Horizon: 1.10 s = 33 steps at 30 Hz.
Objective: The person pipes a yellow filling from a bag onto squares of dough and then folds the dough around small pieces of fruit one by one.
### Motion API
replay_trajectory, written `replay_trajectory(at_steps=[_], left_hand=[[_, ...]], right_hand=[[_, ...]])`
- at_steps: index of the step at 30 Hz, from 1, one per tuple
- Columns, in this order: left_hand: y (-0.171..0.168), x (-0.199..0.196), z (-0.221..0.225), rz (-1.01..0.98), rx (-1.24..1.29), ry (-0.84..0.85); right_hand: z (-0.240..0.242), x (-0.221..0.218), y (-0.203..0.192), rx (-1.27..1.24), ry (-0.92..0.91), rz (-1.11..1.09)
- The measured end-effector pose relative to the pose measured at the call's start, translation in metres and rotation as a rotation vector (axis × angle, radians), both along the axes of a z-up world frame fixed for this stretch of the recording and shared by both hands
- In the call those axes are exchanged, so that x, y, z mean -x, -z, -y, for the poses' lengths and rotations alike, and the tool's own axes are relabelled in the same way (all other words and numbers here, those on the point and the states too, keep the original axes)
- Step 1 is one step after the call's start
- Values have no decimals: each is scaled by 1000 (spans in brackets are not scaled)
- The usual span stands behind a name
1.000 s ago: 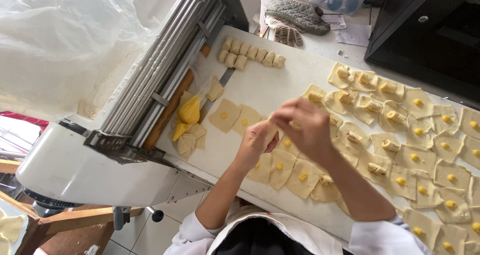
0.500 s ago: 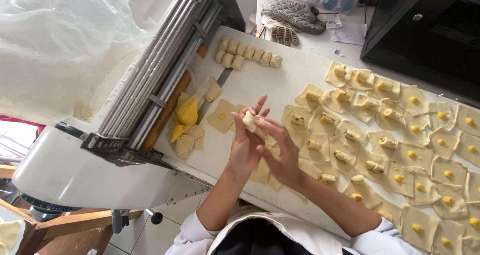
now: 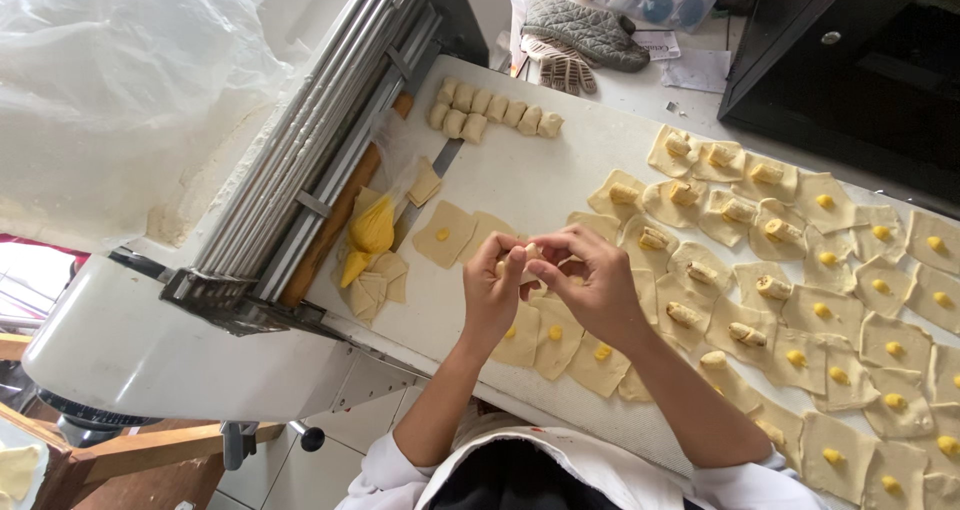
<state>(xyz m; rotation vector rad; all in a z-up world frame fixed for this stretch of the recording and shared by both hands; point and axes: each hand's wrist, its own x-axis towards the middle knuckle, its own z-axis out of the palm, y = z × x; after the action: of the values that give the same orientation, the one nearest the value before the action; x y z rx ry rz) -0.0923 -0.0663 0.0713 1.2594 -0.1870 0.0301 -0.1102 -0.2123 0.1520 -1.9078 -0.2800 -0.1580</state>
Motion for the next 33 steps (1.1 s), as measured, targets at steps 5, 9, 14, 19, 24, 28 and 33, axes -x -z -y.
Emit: replay_trajectory(at_steps=[5,9,14,19,24,28,33], left_hand=[[1,-1,-2,57,-104,-41],[3,-5,-2,50,-100,-91],[5,2,4,104,100,-133],[3,4,5,56,428,-78],[16,-18,-5,-24,550,-8],[47,-69,-8,53,366,-13],[88,-166,-31,186,-580,-262]], right_hand=[[0,-4,11,-164,60,-87],[-2,-12,20,101,201,255],[-37,16,28,261,197,660],[-47,13,28,392,215,737],[-38,-39,63,183,209,389],[-20,-131,113,45,217,82],[-2,-267,177,302,192,-1]])
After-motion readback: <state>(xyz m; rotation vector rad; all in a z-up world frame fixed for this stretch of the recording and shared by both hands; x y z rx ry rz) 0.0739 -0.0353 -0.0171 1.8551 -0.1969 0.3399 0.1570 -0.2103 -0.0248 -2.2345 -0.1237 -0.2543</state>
